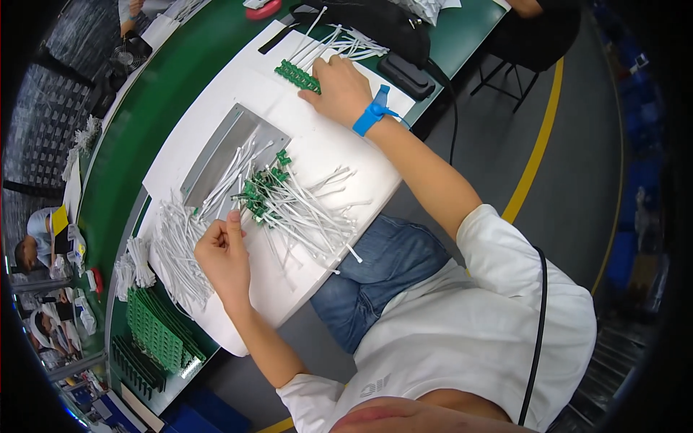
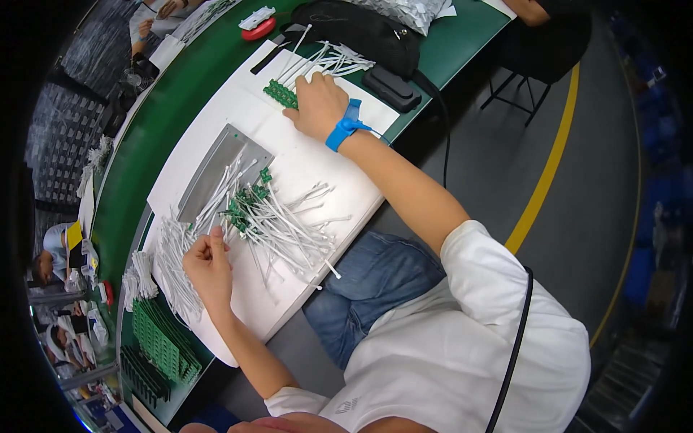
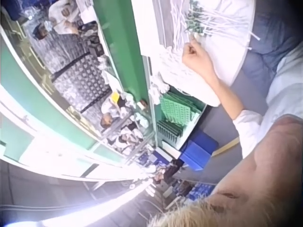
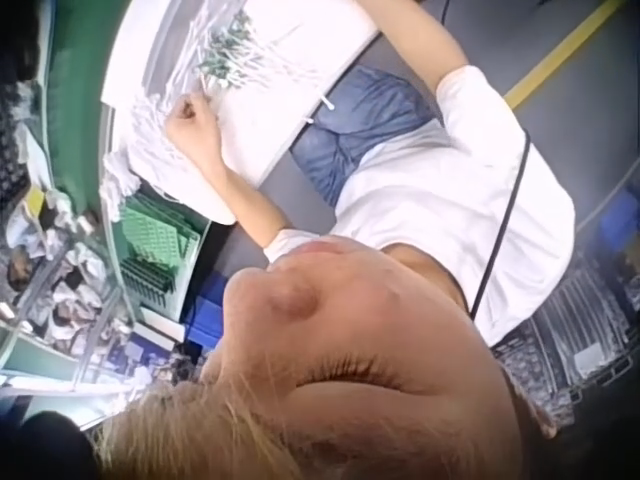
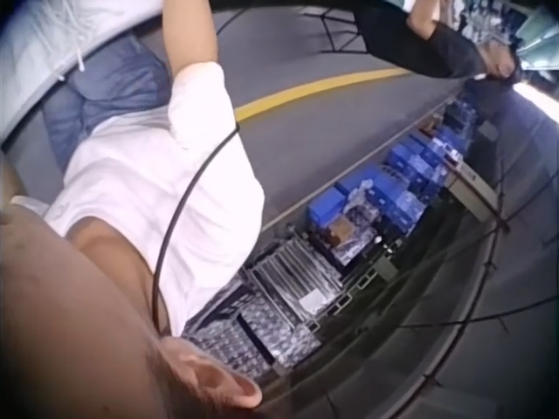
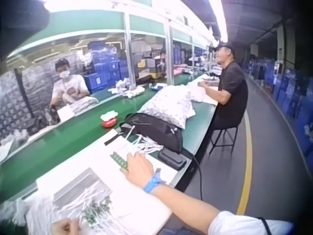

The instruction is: The person inserts multi-wire cable connectors into a large printed circuit board by hand.

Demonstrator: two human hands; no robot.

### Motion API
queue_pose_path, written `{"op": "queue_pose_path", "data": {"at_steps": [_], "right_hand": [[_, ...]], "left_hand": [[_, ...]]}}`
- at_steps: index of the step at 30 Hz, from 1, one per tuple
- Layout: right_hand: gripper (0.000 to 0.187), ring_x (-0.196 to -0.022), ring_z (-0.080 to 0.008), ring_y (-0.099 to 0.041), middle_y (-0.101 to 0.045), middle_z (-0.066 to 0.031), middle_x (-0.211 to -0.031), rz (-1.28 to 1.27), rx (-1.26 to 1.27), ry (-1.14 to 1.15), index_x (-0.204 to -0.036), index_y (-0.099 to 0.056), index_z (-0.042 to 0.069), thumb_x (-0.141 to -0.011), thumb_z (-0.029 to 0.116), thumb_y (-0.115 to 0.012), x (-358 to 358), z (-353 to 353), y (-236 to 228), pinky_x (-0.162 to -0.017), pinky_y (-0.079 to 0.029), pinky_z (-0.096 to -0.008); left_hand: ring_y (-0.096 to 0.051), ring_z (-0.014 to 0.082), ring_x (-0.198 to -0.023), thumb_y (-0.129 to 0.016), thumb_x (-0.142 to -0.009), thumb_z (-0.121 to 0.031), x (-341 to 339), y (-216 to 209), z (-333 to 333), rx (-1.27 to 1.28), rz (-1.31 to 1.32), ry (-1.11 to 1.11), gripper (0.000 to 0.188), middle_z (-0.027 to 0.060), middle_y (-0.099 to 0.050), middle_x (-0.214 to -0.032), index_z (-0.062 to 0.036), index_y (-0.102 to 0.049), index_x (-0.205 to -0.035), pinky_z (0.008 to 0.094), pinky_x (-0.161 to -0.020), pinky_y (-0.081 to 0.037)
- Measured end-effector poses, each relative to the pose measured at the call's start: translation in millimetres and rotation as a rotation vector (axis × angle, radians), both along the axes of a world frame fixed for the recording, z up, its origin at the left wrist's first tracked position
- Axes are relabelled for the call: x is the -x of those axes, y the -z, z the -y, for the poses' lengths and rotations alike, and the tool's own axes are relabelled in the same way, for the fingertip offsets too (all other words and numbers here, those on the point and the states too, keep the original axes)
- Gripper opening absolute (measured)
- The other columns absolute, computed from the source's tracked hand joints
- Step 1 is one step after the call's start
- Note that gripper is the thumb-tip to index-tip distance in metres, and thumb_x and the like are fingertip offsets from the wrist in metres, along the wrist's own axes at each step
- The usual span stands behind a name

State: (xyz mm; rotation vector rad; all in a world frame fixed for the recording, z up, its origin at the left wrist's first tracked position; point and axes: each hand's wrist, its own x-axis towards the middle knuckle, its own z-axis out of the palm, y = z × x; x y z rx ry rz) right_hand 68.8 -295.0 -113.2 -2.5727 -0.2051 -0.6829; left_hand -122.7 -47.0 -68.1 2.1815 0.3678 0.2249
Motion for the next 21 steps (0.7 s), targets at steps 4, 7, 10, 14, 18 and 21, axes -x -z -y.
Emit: {"op": "queue_pose_path", "data": {"at_steps": [4,7,10,14,18,21], "right_hand": [[0.035,-0.089,-0.0334,-0.062,-0.062,-0.0137,-0.089,0.126,-0.033,-0.1,-0.089,-0.057,0.003,-0.079,0.03,-0.079,-0.3,3.9,-12.2,-0.07,-0.05,-0.0442],[0.033,-0.072,-0.0303,-0.061,-0.06,-0.0089,-0.075,0.199,-0.216,-0.245,-0.086,-0.056,0.007,-0.077,0.029,-0.079,51.4,-17.6,-55.4,-0.062,-0.047,-0.0416],[0.033,-0.067,-0.027,-0.059,-0.058,-0.0067,-0.073,0.187,-0.27,-0.394,-0.086,-0.057,0.009,-0.075,0.027,-0.082,116.8,-39.2,-65.5,-0.057,-0.045,-0.0385],[0.035,-0.068,-0.0264,-0.062,-0.063,-0.0059,-0.081,0.149,-0.281,-0.584,-0.09,-0.062,0.007,-0.072,0.027,-0.084,171.5,-57.3,-74.5,-0.06,-0.05,-0.0362],[0.023,-0.062,-0.0209,-0.058,-0.058,-0.0066,-0.072,0.184,-0.345,-0.761,-0.085,-0.061,0.007,-0.076,0.02,-0.079,184.7,-29.5,-83.3,-0.055,-0.048,-0.0324],[0.018,-0.054,-0.013,-0.048,-0.051,-0.0054,-0.063,0.289,-0.732,-0.675,-0.076,-0.056,0.005,-0.084,0.012,-0.07,178.7,11.5,-65.3,-0.051,-0.039,-0.0276]], "left_hand": [[-0.043,0.0043,-0.05,-0.059,-0.103,-0.032,0.1,-0.7,10.5,0.133,0.142,0.093,0.041,-0.0015,-0.05,-0.058,0.0015,-0.063,-0.079,0.0214,-0.048,-0.033],[-0.057,0.0083,-0.073,-0.048,-0.107,-0.036,-0.7,-11.3,11.1,0.24,0.299,0.225,0.041,0.0056,-0.064,-0.084,0.0025,-0.061,-0.116,0.0217,-0.064,-0.043],[-0.061,0.0108,-0.088,-0.05,-0.106,-0.035,-12.1,-24.3,41.6,0.402,0.476,0.214,0.041,0.0054,-0.068,-0.096,0.0023,-0.062,-0.12,0.0236,-0.078,-0.047],[-0.062,0.0093,-0.09,-0.052,-0.106,-0.028,-23.3,-36.3,37.6,0.652,0.373,0.324,0.034,0.0058,-0.069,-0.099,0.0019,-0.061,-0.118,0.0227,-0.081,-0.048],[-0.058,0.0076,-0.069,-0.052,-0.106,-0.024,3.6,-56.5,31.3,0.603,0.378,0.25,0.025,0.0032,-0.064,-0.081,0.0002,-0.06,-0.109,0.0215,-0.063,-0.045],[-0.053,0.0091,-0.054,-0.051,-0.105,-0.022,30.4,-65.3,15.6,0.67,0.289,0.324,0.023,0.0052,-0.06,-0.068,0.0002,-0.056,-0.102,0.0234,-0.052,-0.04]]}}
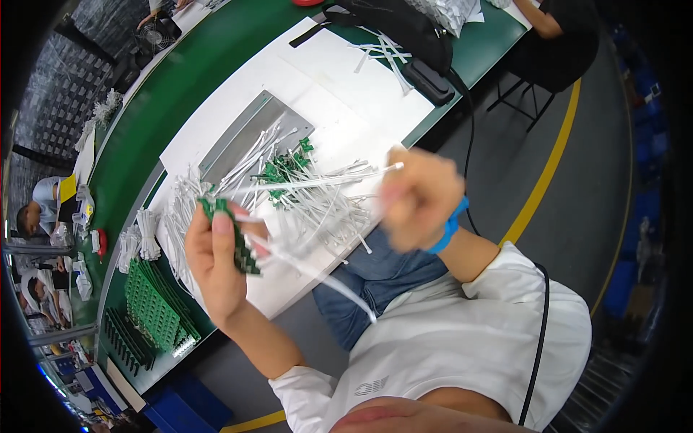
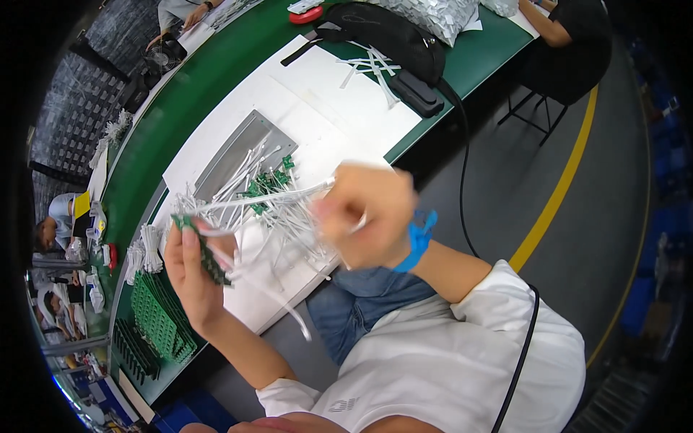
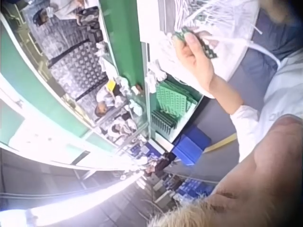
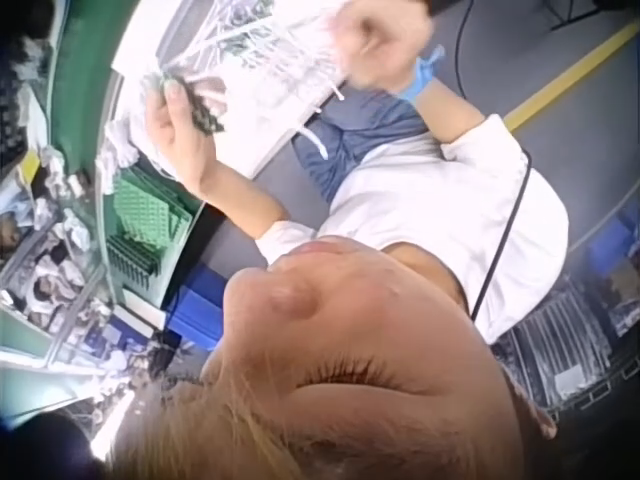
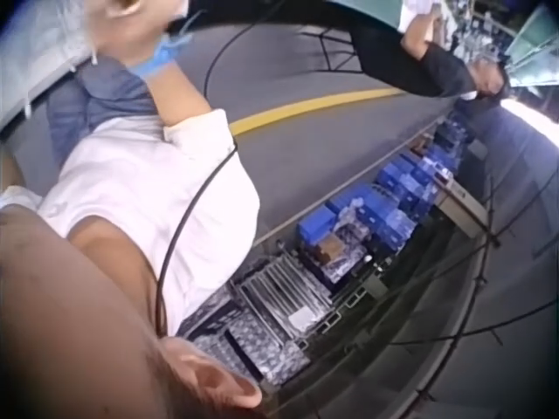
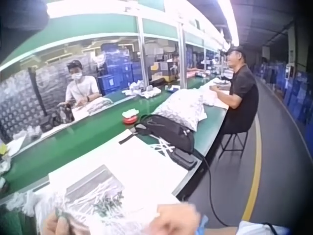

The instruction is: The person inserts multi-wire cable connectors into a large printed circuit board by hand.

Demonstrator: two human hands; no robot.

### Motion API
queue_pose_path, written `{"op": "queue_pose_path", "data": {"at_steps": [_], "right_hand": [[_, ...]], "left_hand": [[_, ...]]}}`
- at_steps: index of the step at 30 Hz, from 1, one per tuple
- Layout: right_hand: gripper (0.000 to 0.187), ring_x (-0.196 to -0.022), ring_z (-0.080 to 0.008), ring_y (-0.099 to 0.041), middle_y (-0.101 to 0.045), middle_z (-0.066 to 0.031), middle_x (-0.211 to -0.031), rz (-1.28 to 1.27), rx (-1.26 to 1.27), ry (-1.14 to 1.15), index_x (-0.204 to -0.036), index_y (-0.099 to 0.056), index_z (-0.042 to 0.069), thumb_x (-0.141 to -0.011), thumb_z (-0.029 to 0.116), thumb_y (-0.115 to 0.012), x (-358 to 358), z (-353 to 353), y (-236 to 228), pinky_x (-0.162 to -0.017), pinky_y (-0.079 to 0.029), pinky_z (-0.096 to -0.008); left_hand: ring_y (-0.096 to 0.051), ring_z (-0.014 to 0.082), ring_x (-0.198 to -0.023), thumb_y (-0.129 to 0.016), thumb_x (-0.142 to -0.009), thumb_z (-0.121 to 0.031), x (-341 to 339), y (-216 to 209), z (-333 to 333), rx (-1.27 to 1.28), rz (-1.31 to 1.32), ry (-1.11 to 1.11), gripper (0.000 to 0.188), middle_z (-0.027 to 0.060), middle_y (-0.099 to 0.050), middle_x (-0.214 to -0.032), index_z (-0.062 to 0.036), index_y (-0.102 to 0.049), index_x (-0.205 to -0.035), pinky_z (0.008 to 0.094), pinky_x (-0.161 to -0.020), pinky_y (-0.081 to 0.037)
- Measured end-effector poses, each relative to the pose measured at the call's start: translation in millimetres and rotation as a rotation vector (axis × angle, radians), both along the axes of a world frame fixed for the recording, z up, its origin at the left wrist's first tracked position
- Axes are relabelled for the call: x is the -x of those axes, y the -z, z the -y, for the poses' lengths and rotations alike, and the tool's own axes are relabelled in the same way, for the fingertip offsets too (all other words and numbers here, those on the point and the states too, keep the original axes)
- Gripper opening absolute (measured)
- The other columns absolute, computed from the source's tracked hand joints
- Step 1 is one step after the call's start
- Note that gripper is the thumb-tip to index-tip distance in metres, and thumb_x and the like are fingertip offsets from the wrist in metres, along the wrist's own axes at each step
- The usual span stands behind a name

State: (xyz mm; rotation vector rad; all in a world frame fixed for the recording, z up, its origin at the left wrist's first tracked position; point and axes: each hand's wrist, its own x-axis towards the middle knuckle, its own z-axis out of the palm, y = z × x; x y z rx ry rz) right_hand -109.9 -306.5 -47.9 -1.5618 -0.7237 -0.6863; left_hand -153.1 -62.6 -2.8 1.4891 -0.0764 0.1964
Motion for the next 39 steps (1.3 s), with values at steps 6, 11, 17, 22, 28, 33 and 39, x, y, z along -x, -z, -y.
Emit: {"op": "queue_pose_path", "data": {"at_steps": [6,11,17,22,28,33,39], "right_hand": [[0.028,-0.065,-0.0091,-0.04,-0.046,-0.0014,-0.076,-0.392,-0.311,-0.321,-0.081,-0.047,0.006,-0.102,0.025,-0.044,-23.6,-2.8,-24.4,-0.059,-0.034,-0.0236],[0.021,-0.059,-0.0145,-0.048,-0.052,-0.0042,-0.068,-0.501,0.399,-0.575,-0.078,-0.057,0.002,-0.091,0.016,-0.068,-2.1,-20.5,-26.8,-0.055,-0.038,-0.0284],[0.024,-0.059,-0.0215,-0.053,-0.051,-0.0094,-0.068,-0.376,0.497,-0.445,-0.078,-0.057,0.003,-0.093,0.018,-0.068,-1.2,-28.5,-13.7,-0.054,-0.039,-0.0352],[0.028,-0.051,-0.0159,-0.048,-0.054,-0.0057,-0.062,-0.526,0.551,-0.686,-0.078,-0.059,0.002,-0.098,0.021,-0.063,-16.2,-27.8,7.1,-0.05,-0.037,-0.0324],[0.041,-0.055,-0.0036,-0.046,-0.054,0.0011,-0.062,-0.987,0.085,-1.079,-0.078,-0.059,0.001,-0.107,0.03,-0.051,-16.9,-37.8,15.2,-0.049,-0.036,-0.0242],[0.042,-0.058,-0.0043,-0.045,-0.054,0.0026,-0.064,-0.758,0.063,-0.806,-0.08,-0.061,0.0,-0.106,0.031,-0.053,-37.9,-42.9,25.5,-0.052,-0.038,-0.0234],[0.021,-0.053,-0.0105,-0.049,-0.057,-0.0094,-0.063,-0.51,0.321,-0.595,-0.084,-0.067,0.0,-0.098,0.016,-0.061,-30.1,-47.7,13.9,-0.05,-0.038,-0.0295]], "left_hand": [[-0.054,0.0078,-0.055,-0.054,-0.102,-0.012,27.9,-7.8,10.3,0.036,-0.273,0.39,0.017,0.0112,-0.065,-0.071,-0.0002,-0.043,-0.107,0.0195,-0.052,-0.042],[-0.056,0.0052,-0.065,-0.061,-0.099,-0.007,21.9,-3.4,17.6,-0.103,-0.424,0.395,0.01,0.0069,-0.069,-0.08,0.0024,-0.057,-0.101,0.0191,-0.058,-0.044],[-0.059,0.0069,-0.07,-0.063,-0.097,-0.004,29.5,11.1,11.0,-0.106,-0.393,0.352,0.014,0.0076,-0.072,-0.087,0.0048,-0.065,-0.108,0.0205,-0.064,-0.046],[-0.059,0.0077,-0.07,-0.063,-0.095,-0.002,27.5,28.0,6.8,-0.159,-0.366,0.335,0.013,0.0075,-0.073,-0.086,0.0048,-0.067,-0.106,0.0226,-0.065,-0.047],[-0.059,0.0104,-0.067,-0.062,-0.095,-0.003,25.8,41.1,0.5,-0.162,-0.287,0.348,0.009,0.009,-0.071,-0.083,0.0041,-0.066,-0.099,0.0235,-0.065,-0.048],[-0.057,0.0107,-0.068,-0.058,-0.102,-0.015,17.7,38.1,-4.4,-0.003,-0.31,0.221,0.02,0.0094,-0.067,-0.08,0.0036,-0.062,-0.105,0.0239,-0.064,-0.046],[-0.053,0.007,-0.066,-0.059,-0.102,-0.02,7.5,37.8,3.8,-0.051,-0.304,0.275,0.022,0.0058,-0.065,-0.079,0.0013,-0.061,-0.104,0.0209,-0.06,-0.042]]}}
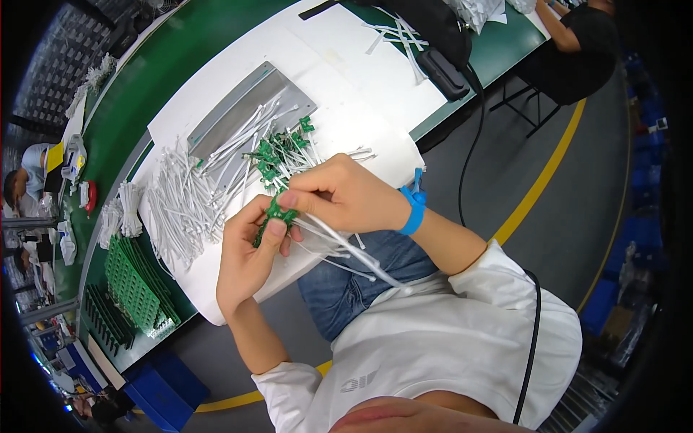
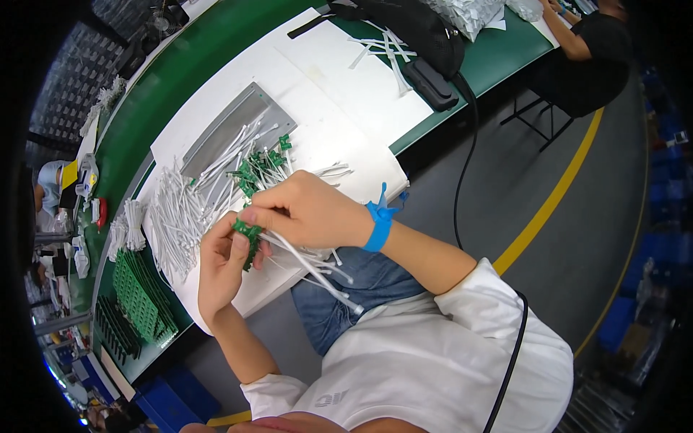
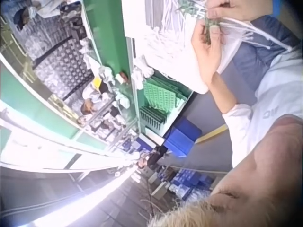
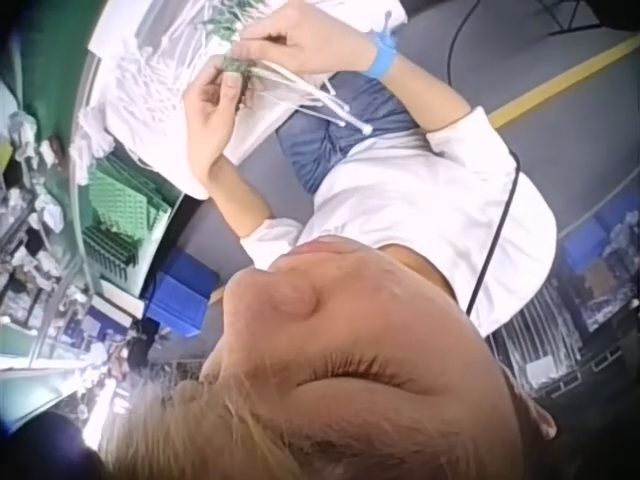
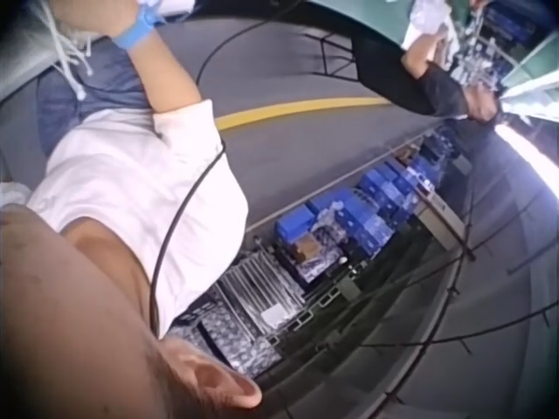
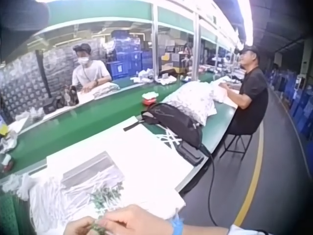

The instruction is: The person inserts multi-wire cable connectors into a large printed circuit board by hand.

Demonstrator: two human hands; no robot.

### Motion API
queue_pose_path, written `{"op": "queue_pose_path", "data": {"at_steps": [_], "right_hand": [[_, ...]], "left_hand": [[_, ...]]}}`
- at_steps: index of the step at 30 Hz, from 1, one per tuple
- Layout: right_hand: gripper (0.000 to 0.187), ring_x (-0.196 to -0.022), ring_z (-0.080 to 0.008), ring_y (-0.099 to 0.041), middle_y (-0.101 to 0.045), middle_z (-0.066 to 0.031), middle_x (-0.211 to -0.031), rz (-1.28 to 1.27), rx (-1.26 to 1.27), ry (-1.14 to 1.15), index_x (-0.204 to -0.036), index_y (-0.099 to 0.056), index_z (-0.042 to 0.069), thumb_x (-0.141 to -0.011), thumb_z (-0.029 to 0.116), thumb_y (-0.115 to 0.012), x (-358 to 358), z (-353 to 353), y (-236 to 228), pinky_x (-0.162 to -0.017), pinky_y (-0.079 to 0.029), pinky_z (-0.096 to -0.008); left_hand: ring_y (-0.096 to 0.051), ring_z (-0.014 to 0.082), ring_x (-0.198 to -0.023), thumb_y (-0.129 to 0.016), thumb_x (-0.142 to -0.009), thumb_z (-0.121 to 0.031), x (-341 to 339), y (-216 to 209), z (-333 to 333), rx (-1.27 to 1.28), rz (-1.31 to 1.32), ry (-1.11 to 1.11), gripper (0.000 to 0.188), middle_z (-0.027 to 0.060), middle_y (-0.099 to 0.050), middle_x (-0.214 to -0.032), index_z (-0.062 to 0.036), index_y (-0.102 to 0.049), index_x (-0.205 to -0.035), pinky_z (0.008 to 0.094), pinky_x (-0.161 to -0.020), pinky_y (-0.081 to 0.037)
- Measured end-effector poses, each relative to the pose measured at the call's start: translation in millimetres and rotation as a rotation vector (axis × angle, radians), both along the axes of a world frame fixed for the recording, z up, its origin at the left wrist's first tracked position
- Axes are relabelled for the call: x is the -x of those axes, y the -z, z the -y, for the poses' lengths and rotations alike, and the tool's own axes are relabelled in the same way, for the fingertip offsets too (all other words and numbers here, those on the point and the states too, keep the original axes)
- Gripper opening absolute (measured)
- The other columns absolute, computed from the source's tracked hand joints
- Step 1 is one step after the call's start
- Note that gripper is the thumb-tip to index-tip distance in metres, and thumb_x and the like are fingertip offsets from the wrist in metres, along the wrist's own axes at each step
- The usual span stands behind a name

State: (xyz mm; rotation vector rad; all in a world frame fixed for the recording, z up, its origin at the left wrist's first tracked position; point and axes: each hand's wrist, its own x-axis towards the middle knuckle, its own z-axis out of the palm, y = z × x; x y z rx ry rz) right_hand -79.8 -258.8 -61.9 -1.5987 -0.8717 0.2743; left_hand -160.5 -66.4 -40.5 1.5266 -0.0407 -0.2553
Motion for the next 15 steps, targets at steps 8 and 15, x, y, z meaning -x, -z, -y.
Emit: {"op": "queue_pose_path", "data": {"at_steps": [8,15], "right_hand": [[0.036,-0.061,-0.006,-0.05,-0.057,-0.0024,-0.064,-0.557,-0.354,-0.272,-0.084,-0.066,0.0,-0.106,0.026,-0.052,9.5,-12.8,8.1,-0.055,-0.038,-0.0263],[0.042,-0.058,-0.004,-0.041,-0.05,0.0034,-0.061,-0.569,-0.378,-0.145,-0.075,-0.061,0.001,-0.106,0.029,-0.052,-1.4,-19.4,-2.3,-0.052,-0.033,-0.0259]], "left_hand": [[-0.053,0.007,-0.058,-0.062,-0.1,-0.017,0.8,12.1,1.7,-0.017,0.11,-0.032,0.023,0.0065,-0.065,-0.071,0.0027,-0.063,-0.089,0.0209,-0.054,-0.04],[-0.054,0.0085,-0.054,-0.057,-0.103,-0.021,-20.9,7.6,-9.1,-0.014,-0.032,-0.031,0.027,0.0078,-0.065,-0.069,0.0029,-0.063,-0.092,0.0218,-0.051,-0.041]]}}
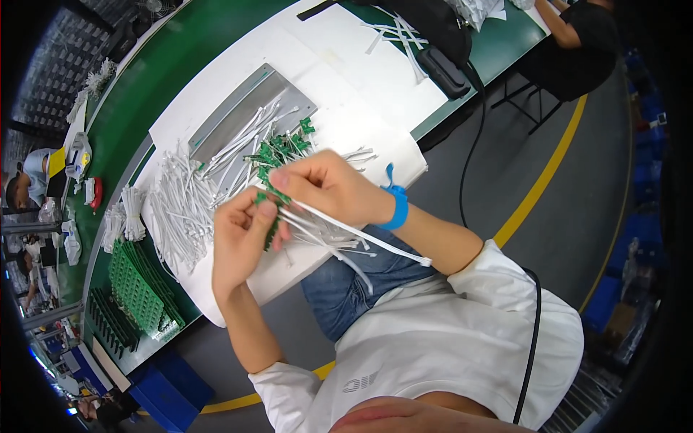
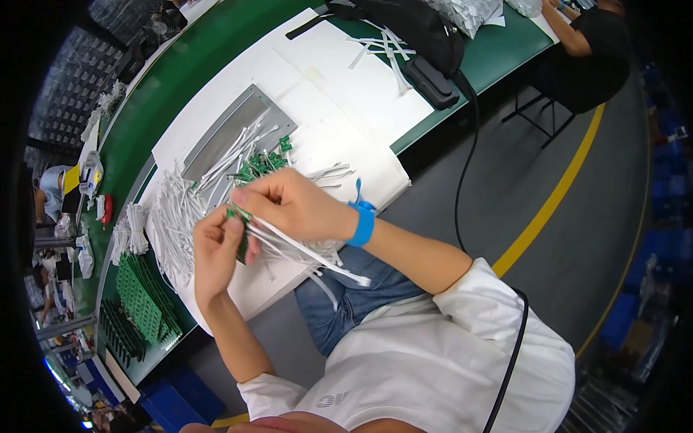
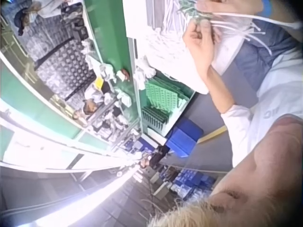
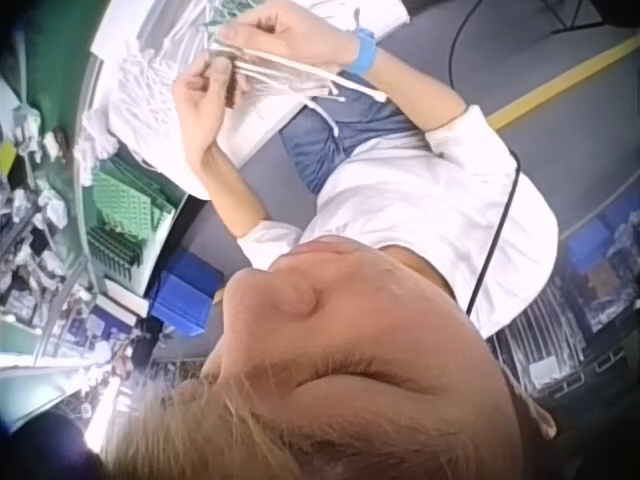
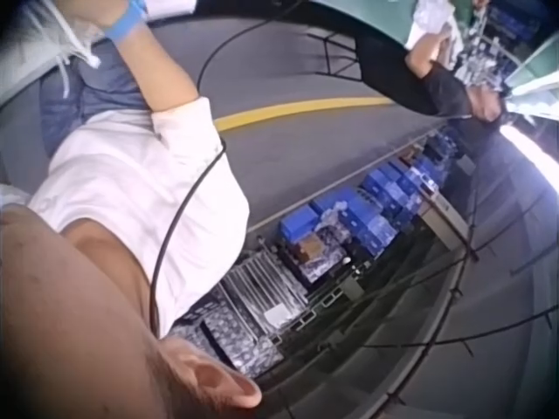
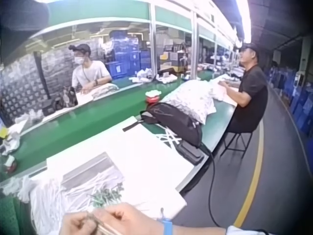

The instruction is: The person inserts multi-wire cable connectors into a large printed circuit board by hand.

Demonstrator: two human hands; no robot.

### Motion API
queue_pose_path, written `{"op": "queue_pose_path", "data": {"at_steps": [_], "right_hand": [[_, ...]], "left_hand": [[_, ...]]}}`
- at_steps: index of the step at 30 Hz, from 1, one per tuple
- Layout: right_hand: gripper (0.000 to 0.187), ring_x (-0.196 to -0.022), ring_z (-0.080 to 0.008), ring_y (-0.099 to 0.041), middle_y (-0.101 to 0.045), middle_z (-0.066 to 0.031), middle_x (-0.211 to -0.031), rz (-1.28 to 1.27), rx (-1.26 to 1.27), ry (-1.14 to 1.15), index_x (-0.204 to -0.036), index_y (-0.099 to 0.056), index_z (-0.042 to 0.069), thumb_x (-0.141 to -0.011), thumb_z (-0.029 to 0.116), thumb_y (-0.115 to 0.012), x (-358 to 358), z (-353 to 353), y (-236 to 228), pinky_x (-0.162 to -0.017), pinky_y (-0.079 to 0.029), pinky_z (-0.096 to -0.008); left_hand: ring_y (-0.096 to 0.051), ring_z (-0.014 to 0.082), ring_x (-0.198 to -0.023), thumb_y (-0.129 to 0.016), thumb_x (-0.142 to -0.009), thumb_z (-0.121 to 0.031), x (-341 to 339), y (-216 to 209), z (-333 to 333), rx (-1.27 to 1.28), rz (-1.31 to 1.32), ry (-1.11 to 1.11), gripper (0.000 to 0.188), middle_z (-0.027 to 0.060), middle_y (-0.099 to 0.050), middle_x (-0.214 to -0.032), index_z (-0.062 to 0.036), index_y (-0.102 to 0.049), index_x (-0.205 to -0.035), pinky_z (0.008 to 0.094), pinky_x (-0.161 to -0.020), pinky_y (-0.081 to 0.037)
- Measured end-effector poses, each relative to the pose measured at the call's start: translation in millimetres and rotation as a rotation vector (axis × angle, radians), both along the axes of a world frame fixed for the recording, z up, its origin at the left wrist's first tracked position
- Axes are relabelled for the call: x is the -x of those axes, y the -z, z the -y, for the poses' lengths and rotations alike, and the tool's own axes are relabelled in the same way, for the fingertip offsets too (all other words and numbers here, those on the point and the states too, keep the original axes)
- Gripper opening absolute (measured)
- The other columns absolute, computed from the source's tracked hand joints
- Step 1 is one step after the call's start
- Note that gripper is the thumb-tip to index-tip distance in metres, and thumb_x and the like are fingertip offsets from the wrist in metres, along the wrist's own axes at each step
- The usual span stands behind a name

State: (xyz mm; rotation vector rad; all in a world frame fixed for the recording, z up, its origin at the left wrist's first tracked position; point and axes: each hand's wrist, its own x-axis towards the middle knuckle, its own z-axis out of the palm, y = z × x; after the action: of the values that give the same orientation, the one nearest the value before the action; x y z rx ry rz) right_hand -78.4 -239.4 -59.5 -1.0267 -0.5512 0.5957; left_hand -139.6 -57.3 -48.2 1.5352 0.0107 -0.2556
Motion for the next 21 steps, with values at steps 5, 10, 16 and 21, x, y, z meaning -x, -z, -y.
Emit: {"op": "queue_pose_path", "data": {"at_steps": [5,10,16,21], "right_hand": [[0.039,-0.049,-0.0215,-0.055,-0.055,-0.0111,-0.057,0.945,0.607,0.6,-0.069,-0.059,0.003,-0.094,0.031,-0.068,-49.7,-9.6,22.6,-0.048,-0.041,-0.0358],[0.039,-0.055,-0.0293,-0.059,-0.058,-0.0105,-0.058,0.95,0.755,0.755,-0.067,-0.058,0.006,-0.092,0.033,-0.069,-55.5,-0.5,28.4,-0.051,-0.045,-0.0387],[0.04,-0.054,-0.0275,-0.058,-0.058,-0.0084,-0.059,0.816,0.792,0.632,-0.068,-0.057,0.007,-0.089,0.037,-0.071,-39.0,6.2,23.6,-0.051,-0.044,-0.0376],[0.038,-0.053,-0.0258,-0.056,-0.056,-0.0087,-0.06,0.779,0.788,0.612,-0.072,-0.06,0.006,-0.088,0.038,-0.072,-37.7,7.4,35.7,-0.051,-0.043,-0.0366]], "left_hand": [[-0.051,0.0073,-0.051,-0.052,-0.105,-0.032,-30.5,-1.0,-14.3,-0.202,-0.066,-0.012,0.036,0.0052,-0.064,-0.065,0.0007,-0.063,-0.093,0.0215,-0.049,-0.037],[-0.055,0.0102,-0.057,-0.051,-0.106,-0.036,-15.8,-12.2,-7.4,-0.173,-0.047,-0.11,0.043,0.0088,-0.066,-0.072,0.0031,-0.05,-0.123,0.0233,-0.056,-0.042],[-0.056,0.0111,-0.065,-0.055,-0.104,-0.028,-7.0,-11.3,-17.2,-0.137,-0.086,0.046,0.058,0.0109,-0.067,-0.082,0.0043,-0.035,-0.147,0.0242,-0.063,-0.046],[-0.056,0.0108,-0.069,-0.062,-0.099,-0.013,2.8,-20.0,-10.7,-0.198,-0.055,-0.012,0.059,0.0114,-0.062,-0.103,0.0029,-0.035,-0.149,0.0245,-0.065,-0.047]]}}
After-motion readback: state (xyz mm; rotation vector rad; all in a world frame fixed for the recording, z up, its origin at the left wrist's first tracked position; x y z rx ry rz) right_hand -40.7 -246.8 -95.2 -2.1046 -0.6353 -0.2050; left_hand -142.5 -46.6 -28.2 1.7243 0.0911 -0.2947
